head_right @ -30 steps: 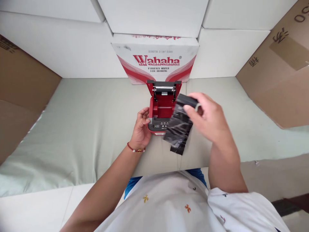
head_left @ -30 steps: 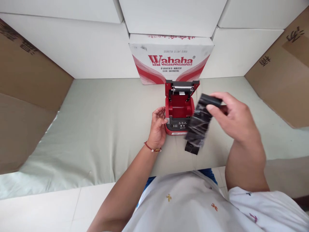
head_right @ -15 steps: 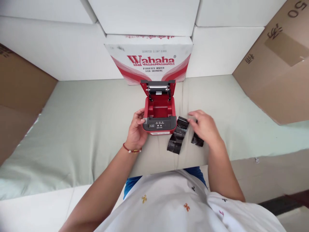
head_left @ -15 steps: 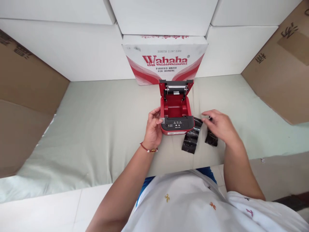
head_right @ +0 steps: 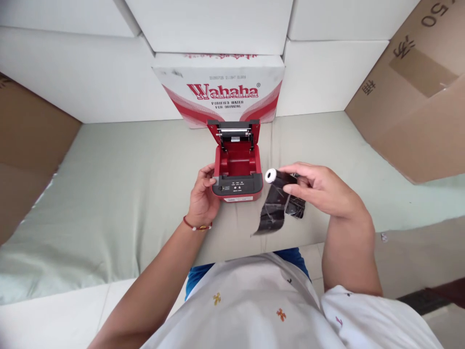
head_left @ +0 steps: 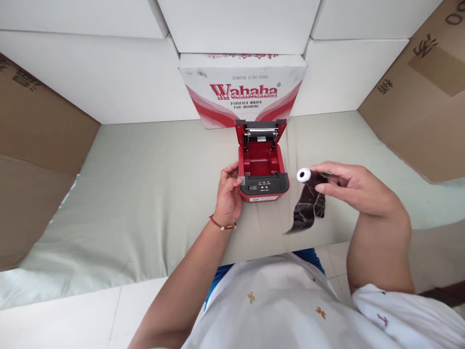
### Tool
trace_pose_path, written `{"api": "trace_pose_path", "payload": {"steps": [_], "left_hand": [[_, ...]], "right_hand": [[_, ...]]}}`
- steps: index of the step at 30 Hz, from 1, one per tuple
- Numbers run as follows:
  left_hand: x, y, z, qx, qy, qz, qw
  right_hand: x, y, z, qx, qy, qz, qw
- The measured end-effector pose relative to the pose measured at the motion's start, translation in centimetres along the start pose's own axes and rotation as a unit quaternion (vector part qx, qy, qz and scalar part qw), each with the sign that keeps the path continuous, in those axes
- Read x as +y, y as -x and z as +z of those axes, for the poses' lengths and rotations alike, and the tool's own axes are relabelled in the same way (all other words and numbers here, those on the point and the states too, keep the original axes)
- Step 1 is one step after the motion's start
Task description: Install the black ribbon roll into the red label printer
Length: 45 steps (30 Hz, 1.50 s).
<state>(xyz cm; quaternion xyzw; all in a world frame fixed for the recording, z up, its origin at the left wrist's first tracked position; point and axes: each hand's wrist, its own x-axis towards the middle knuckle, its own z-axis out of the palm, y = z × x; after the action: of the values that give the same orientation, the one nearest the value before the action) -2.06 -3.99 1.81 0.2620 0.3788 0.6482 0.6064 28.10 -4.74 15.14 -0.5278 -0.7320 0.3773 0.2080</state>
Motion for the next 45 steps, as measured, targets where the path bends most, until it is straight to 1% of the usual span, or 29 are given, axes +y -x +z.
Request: {"api": "trace_pose_path", "payload": {"steps": [1, 3, 6, 8, 9, 10, 11, 12, 14, 16, 17, 18, 19, 20, 22, 27, 30, 32, 34, 35, 36, 37, 39, 40, 41, 42, 45], "left_hand": [[0.0, 0.0, 0.0, -0.001, -0.001, 0.002, 1.0], [-0.1, 0.1, 0.1, -0.002, -0.004, 0.007, 1.0], [-0.6, 0.3, 0.1, 0.004, -0.018, 0.032, 0.999], [-1.0, 0.5, 0.0, 0.015, -0.057, 0.073, 0.996], [-1.1, 0.6, -0.1, 0.02, -0.095, 0.108, 0.989], [-1.1, 0.8, -0.2, 0.02, -0.146, 0.154, 0.977], [-1.1, 1.0, -0.3, 0.015, -0.206, 0.208, 0.956], [-1.0, 1.3, -0.4, 0.006, -0.268, 0.267, 0.925], [-0.6, 1.9, -0.5, -0.018, -0.373, 0.38, 0.846], [-0.2, 2.6, -0.2, -0.035, -0.435, 0.462, 0.772], [0.0, 2.9, 0.0, -0.041, -0.453, 0.49, 0.744], [0.1, 3.1, 0.2, -0.047, -0.463, 0.513, 0.722], [0.2, 3.3, 0.4, -0.051, -0.468, 0.53, 0.706], [0.3, 3.5, 0.5, -0.053, -0.468, 0.542, 0.696], [0.3, 3.7, 0.8, -0.052, -0.465, 0.553, 0.689], [0.2, 3.7, 1.0, -0.032, -0.474, 0.54, 0.695], [0.2, 3.8, 1.1, -0.023, -0.482, 0.535, 0.693], [0.2, 3.8, 1.2, -0.017, -0.485, 0.535, 0.691], [0.2, 3.9, 1.3, -0.013, -0.486, 0.534, 0.691], [0.2, 3.9, 1.4, -0.011, -0.486, 0.534, 0.692], [0.1, 3.9, 1.4, -0.01, -0.484, 0.534, 0.693], [0.1, 3.9, 1.4, -0.008, -0.482, 0.535, 0.694], [0.0, 3.9, 1.4, -0.002, -0.478, 0.536, 0.696], [0.0, 3.9, 1.5, 0.004, -0.477, 0.535, 0.697], [-0.1, 3.9, 1.5, 0.013, -0.478, 0.534, 0.697], [-0.1, 3.9, 1.5, 0.023, -0.48, 0.533, 0.696], [-0.1, 3.9, 1.4, 0.045, -0.485, 0.528, 0.696]], "right_hand": [[-1.2, -0.8, 0.2, -0.008, 0.004, -0.019, 1.0], [-3.1, -3.0, 1.4, -0.008, 0.033, -0.063, 0.997], [-4.7, -6.6, 3.9, 0.015, 0.128, -0.114, 0.985], [-5.4, -8.6, 5.4, 0.02, 0.213, -0.108, 0.971], [-5.6, -9.3, 6.0, 0.017, 0.252, -0.093, 0.963], [-5.8, -10.0, 6.5, 0.013, 0.285, -0.074, 0.956], [-6.0, -10.4, 6.9, 0.009, 0.312, -0.054, 0.948], [-6.2, -10.8, 7.2, 0.007, 0.333, -0.037, 0.942], [-6.4, -11.3, 7.8, 0.007, 0.361, -0.014, 0.932], [-6.5, -11.7, 8.2, 0.01, 0.377, -0.003, 0.926], [-6.5, -11.8, 8.3, 0.012, 0.382, 0.0, 0.924], [-6.5, -12.0, 8.5, 0.012, 0.386, 0.003, 0.923], [-6.4, -12.1, 8.6, 0.013, 0.389, 0.006, 0.921], [-6.3, -12.3, 8.6, 0.012, 0.391, 0.009, 0.92], [-6.2, -12.6, 8.8, 0.01, 0.394, 0.014, 0.919], [-5.7, -13.4, 9.2, 0.016, 0.391, 0.017, 0.92], [-5.5, -13.3, 9.3, 0.026, 0.376, 0.015, 0.926], [-5.6, -12.7, 9.0, 0.02, 0.333, -0.024, 0.942], [-5.9, -11.7, 8.4, 0.028, 0.258, -0.089, 0.962], [-6.1, -11.2, 7.9, 0.052, 0.218, -0.123, 0.967], [-6.2, -10.8, 7.4, 0.093, 0.184, -0.152, 0.967], [-6.3, -10.6, 6.9, 0.147, 0.161, -0.175, 0.96], [-6.0, -10.8, 5.9, 0.25, 0.153, -0.205, 0.934], [-5.7, -11.2, 5.5, 0.279, 0.165, -0.216, 0.921], [-5.2, -11.7, 5.3, 0.286, 0.183, -0.224, 0.914], [-4.7, -12.2, 5.1, 0.276, 0.202, -0.23, 0.911], [-3.4, -12.9, 5.3, 0.222, 0.236, -0.241, 0.915]]}}
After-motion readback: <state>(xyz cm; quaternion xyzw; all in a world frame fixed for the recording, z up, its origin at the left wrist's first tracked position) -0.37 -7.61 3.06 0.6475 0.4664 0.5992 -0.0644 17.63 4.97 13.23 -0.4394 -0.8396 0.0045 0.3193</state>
